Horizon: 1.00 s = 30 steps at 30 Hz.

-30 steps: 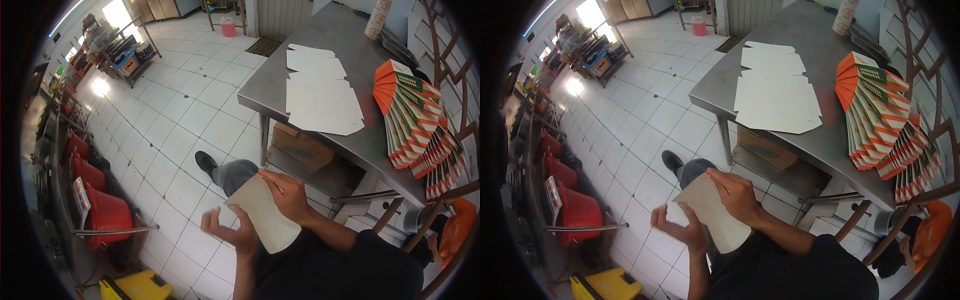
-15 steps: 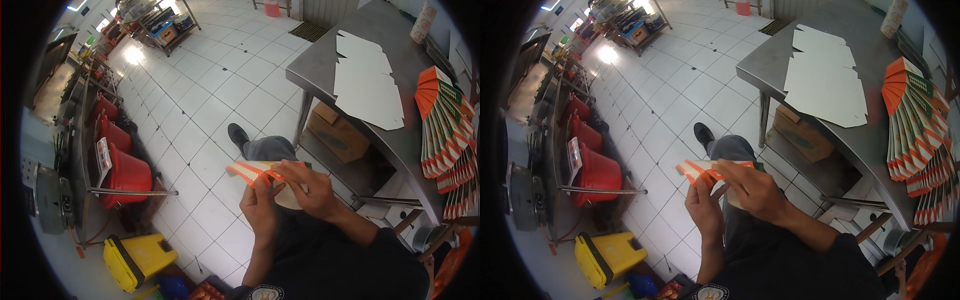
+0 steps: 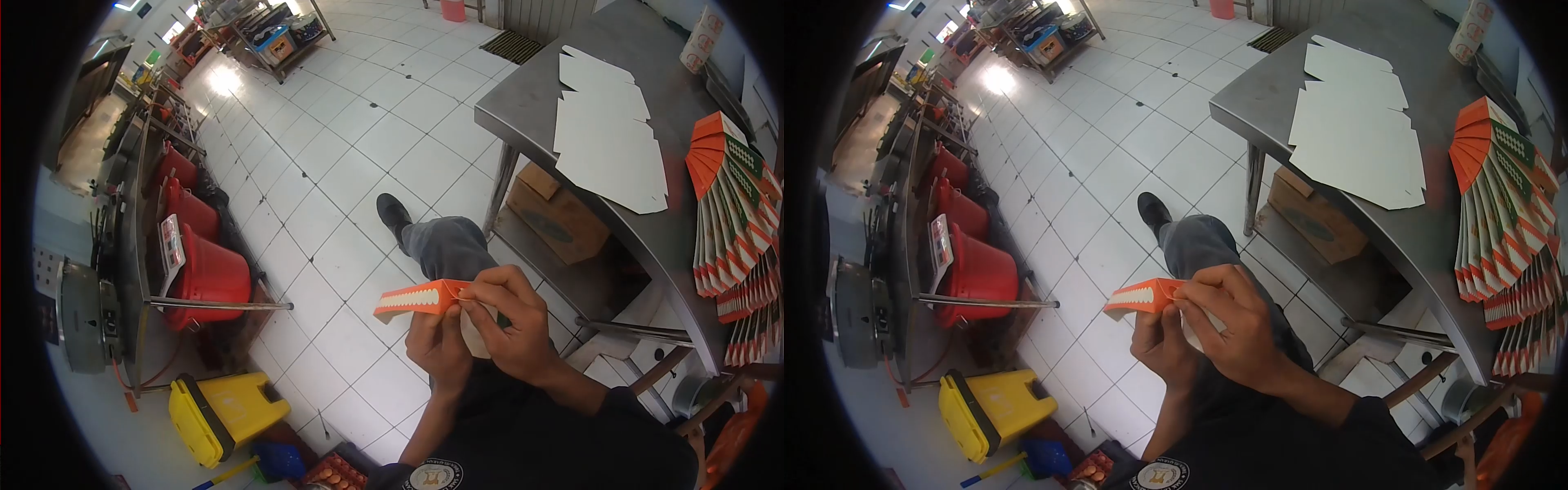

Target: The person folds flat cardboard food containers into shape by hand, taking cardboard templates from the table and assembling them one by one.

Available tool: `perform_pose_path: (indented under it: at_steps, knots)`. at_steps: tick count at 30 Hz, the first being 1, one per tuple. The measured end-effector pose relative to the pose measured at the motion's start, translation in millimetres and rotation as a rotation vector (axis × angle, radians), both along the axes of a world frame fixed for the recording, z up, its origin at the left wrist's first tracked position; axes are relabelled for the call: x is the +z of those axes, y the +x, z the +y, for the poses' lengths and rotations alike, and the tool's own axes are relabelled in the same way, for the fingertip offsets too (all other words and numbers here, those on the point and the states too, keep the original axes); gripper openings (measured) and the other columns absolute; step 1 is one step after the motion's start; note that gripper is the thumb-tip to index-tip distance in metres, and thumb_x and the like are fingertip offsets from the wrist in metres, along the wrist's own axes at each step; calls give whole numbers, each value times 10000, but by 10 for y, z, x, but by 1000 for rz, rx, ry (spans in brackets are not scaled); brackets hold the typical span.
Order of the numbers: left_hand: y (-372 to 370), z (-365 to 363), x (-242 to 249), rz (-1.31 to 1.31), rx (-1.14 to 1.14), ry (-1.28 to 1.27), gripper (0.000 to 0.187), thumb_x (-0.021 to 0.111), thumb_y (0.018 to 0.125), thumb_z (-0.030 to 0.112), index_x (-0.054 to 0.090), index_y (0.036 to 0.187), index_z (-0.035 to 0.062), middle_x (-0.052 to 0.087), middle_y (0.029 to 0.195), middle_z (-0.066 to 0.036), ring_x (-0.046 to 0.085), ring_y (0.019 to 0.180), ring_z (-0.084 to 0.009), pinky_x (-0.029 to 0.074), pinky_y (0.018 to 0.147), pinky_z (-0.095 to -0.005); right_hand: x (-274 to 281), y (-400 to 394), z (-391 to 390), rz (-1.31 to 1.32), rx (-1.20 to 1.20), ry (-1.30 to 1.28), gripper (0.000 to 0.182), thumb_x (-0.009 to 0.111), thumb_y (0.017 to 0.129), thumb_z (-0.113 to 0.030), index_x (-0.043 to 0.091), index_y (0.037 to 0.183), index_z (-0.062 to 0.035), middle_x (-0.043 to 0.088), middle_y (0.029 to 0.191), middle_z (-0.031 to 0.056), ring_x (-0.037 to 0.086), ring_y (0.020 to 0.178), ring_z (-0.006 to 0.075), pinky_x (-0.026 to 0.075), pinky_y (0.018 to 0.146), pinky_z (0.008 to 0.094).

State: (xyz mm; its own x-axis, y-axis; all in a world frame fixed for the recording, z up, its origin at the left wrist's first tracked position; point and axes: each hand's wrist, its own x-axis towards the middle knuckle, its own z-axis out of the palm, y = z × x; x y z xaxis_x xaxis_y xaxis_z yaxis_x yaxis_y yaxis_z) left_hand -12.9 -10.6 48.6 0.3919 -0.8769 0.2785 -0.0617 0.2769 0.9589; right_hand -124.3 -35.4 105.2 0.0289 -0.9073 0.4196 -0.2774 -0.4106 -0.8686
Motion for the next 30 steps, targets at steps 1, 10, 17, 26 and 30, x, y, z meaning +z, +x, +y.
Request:
perform_pose_path:
  at_steps: [1,10,17,26,30]
  knots:
    - [29,5,21,-77,0,-18,156,647,1005,27,716,1117,-55,686,1088,-141,682,952,-224,524,820,-326,3,-16,4,15,10,-3,151,738,886,6,731,1036,12,644,990,82,631,881,220,524,757,330]
    - [247,-28,189,89,-251,91,112,721,968,44,731,1008,-60,699,1062,-138,682,938,-216,515,837,-313,54,11,77,14,-4,55,133,746,877,13,700,1001,20,625,963,86,633,847,197,535,704,317]
    - [338,-59,41,346,-360,71,80,776,916,-4,753,991,-22,717,1106,-111,680,1004,-168,534,892,-298,96,45,45,35,-54,4,146,741,868,63,671,994,41,611,977,96,673,829,143,578,669,265]
    - [345,-84,104,612,-372,119,122,775,916,-10,723,1026,0,752,1019,-84,716,940,-153,571,869,-299,89,100,60,28,-11,7,115,741,842,39,662,921,13,632,903,90,624,769,169,500,683,295]
    - [327,-49,29,644,-345,110,158,771,907,-31,723,1052,7,755,1013,-79,720,942,-151,576,849,-290,96,68,64,28,67,73,165,763,845,33,693,994,20,649,954,98,658,807,196,535,691,311]
